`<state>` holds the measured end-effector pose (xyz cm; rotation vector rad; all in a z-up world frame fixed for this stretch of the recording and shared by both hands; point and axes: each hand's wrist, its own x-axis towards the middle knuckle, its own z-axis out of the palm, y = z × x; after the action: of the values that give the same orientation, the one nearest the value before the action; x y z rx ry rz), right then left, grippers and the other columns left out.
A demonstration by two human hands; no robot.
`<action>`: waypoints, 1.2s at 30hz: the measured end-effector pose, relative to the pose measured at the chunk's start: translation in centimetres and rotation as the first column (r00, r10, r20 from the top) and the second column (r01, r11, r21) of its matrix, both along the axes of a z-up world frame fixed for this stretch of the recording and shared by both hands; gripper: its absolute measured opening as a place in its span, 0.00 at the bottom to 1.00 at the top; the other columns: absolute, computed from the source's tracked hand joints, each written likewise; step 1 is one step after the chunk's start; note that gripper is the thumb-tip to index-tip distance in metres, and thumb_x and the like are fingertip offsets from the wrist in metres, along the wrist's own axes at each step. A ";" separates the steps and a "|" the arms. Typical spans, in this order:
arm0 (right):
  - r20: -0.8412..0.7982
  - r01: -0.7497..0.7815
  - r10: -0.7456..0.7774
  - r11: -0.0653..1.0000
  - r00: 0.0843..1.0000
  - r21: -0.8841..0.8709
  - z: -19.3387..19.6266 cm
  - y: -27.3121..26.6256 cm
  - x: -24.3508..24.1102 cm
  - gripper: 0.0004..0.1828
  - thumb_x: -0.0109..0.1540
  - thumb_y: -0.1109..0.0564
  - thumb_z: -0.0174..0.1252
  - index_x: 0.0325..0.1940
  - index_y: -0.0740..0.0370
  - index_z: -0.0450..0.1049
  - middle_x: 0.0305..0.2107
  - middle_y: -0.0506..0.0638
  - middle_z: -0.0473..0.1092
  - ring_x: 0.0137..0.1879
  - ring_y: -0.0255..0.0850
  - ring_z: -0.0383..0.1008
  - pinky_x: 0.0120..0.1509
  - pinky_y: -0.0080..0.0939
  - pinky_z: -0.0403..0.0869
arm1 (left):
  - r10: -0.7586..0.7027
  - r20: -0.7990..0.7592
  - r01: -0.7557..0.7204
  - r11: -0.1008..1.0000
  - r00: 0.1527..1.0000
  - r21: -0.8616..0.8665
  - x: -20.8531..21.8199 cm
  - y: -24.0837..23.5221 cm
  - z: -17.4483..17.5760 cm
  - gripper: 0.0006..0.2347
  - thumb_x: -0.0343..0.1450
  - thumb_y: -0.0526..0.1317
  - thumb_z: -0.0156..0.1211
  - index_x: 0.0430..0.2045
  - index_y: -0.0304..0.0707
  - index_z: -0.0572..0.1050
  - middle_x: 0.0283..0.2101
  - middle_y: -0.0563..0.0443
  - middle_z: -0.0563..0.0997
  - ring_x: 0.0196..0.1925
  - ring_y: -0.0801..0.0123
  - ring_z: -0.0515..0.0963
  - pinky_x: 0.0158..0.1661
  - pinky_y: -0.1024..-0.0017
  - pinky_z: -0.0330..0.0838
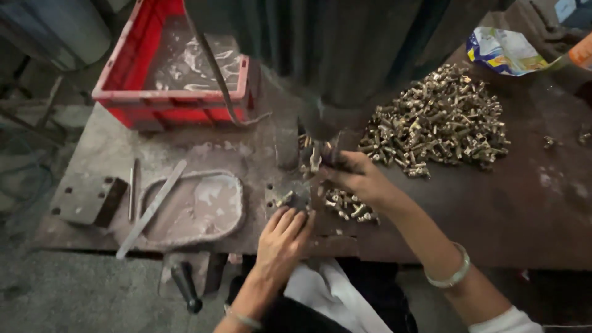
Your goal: The person picks small brass fittings one at a time from a pile on the workbench, dips each into a tray of milky liquid, positions it under a drill press, and operates the press to drill it, placing finished fittings back onto the pile. They occasionally re-dip a fitting in the tray before drilling.
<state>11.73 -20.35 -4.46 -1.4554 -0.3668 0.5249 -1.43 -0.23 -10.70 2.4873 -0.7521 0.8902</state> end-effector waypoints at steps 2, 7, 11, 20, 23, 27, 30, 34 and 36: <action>0.048 0.062 -0.059 0.996 0.997 -0.060 0.6 -0.1 1.0 0.13 0.66 0.61 0.57 0.55 0.61 0.77 0.44 0.46 0.79 0.49 0.34 0.78 0.54 0.38 0.78 | 0.023 -0.036 -0.025 0.998 0.999 -0.057 2.2 -0.7 1.7 0.21 0.59 0.33 0.58 0.49 0.33 0.79 0.49 0.43 0.79 0.52 0.54 0.78 0.48 0.61 0.77; -0.085 0.046 -0.040 0.996 0.996 0.074 -2.2 -0.3 0.6 0.13 0.66 0.62 0.58 0.54 0.61 0.76 0.44 0.46 0.77 0.47 0.37 0.78 0.55 0.42 0.79 | 0.219 -0.373 -0.233 0.972 0.902 0.007 1.8 -0.7 -0.1 0.19 0.62 0.31 0.56 0.47 0.30 0.78 0.49 0.41 0.78 0.49 0.56 0.78 0.41 0.68 0.78; -0.041 0.118 -0.117 0.992 0.992 0.031 -2.8 -0.1 0.3 0.14 0.65 0.62 0.59 0.55 0.61 0.78 0.43 0.45 0.77 0.47 0.35 0.77 0.52 0.40 0.77 | 0.296 -0.225 -0.268 0.952 0.928 0.148 4.7 -3.6 -1.7 0.09 0.63 0.34 0.58 0.36 0.36 0.77 0.45 0.45 0.77 0.49 0.56 0.77 0.40 0.66 0.76; 0.106 0.498 -0.492 0.866 0.864 -0.033 -3.4 3.3 -3.8 0.12 0.66 0.59 0.63 0.53 0.63 0.80 0.38 0.46 0.77 0.39 0.32 0.74 0.43 0.35 0.74 | 0.087 -0.335 -0.073 0.996 0.938 0.056 1.5 -3.7 -1.4 0.12 0.61 0.33 0.59 0.37 0.36 0.79 0.41 0.41 0.77 0.46 0.51 0.77 0.40 0.60 0.73; 0.084 0.527 -0.527 0.849 0.845 0.024 -2.2 3.7 -4.2 0.11 0.66 0.58 0.61 0.52 0.63 0.79 0.38 0.45 0.77 0.39 0.32 0.75 0.43 0.34 0.73 | 0.074 -0.441 -0.183 0.960 0.895 -0.211 -0.5 2.6 3.2 0.12 0.60 0.29 0.59 0.35 0.36 0.80 0.39 0.42 0.79 0.42 0.49 0.80 0.38 0.59 0.76; -0.104 0.626 -0.618 0.769 0.780 0.127 -3.5 4.7 -4.5 0.12 0.65 0.59 0.60 0.52 0.63 0.76 0.38 0.44 0.76 0.36 0.32 0.73 0.39 0.35 0.71 | 0.237 -0.443 -0.402 0.854 0.865 -0.329 -0.4 10.4 5.6 0.08 0.64 0.29 0.60 0.34 0.37 0.81 0.40 0.44 0.82 0.39 0.49 0.82 0.39 0.59 0.76; 0.049 0.486 -0.491 0.869 0.870 0.090 -0.6 4.4 -5.0 0.11 0.68 0.60 0.58 0.53 0.67 0.77 0.37 0.49 0.77 0.37 0.34 0.74 0.42 0.35 0.72 | 0.337 -0.469 -0.460 0.870 0.816 -0.175 0.5 11.4 1.6 0.09 0.65 0.28 0.59 0.35 0.38 0.82 0.41 0.45 0.82 0.42 0.50 0.82 0.42 0.59 0.76; 0.131 0.397 -0.435 0.885 0.891 0.242 -2.3 4.7 -5.3 0.10 0.69 0.60 0.55 0.54 0.66 0.74 0.41 0.48 0.76 0.39 0.34 0.74 0.42 0.37 0.74 | 0.374 -0.514 -0.460 0.886 0.772 -0.046 0.8 10.9 0.9 0.12 0.62 0.28 0.61 0.35 0.39 0.83 0.40 0.44 0.82 0.42 0.49 0.82 0.42 0.58 0.75; 0.019 0.538 -0.549 0.825 0.836 0.175 -1.3 5.2 -5.4 0.10 0.69 0.61 0.56 0.54 0.68 0.74 0.40 0.50 0.76 0.35 0.36 0.72 0.39 0.37 0.72 | 0.282 -0.585 -0.469 0.861 0.761 -0.194 1.5 11.3 0.0 0.09 0.62 0.31 0.65 0.34 0.38 0.84 0.36 0.44 0.84 0.38 0.53 0.84 0.39 0.63 0.77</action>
<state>6.31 -15.15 -5.80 -1.3416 -0.0306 -0.0217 0.08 11.07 -10.68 2.4227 0.1061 0.3374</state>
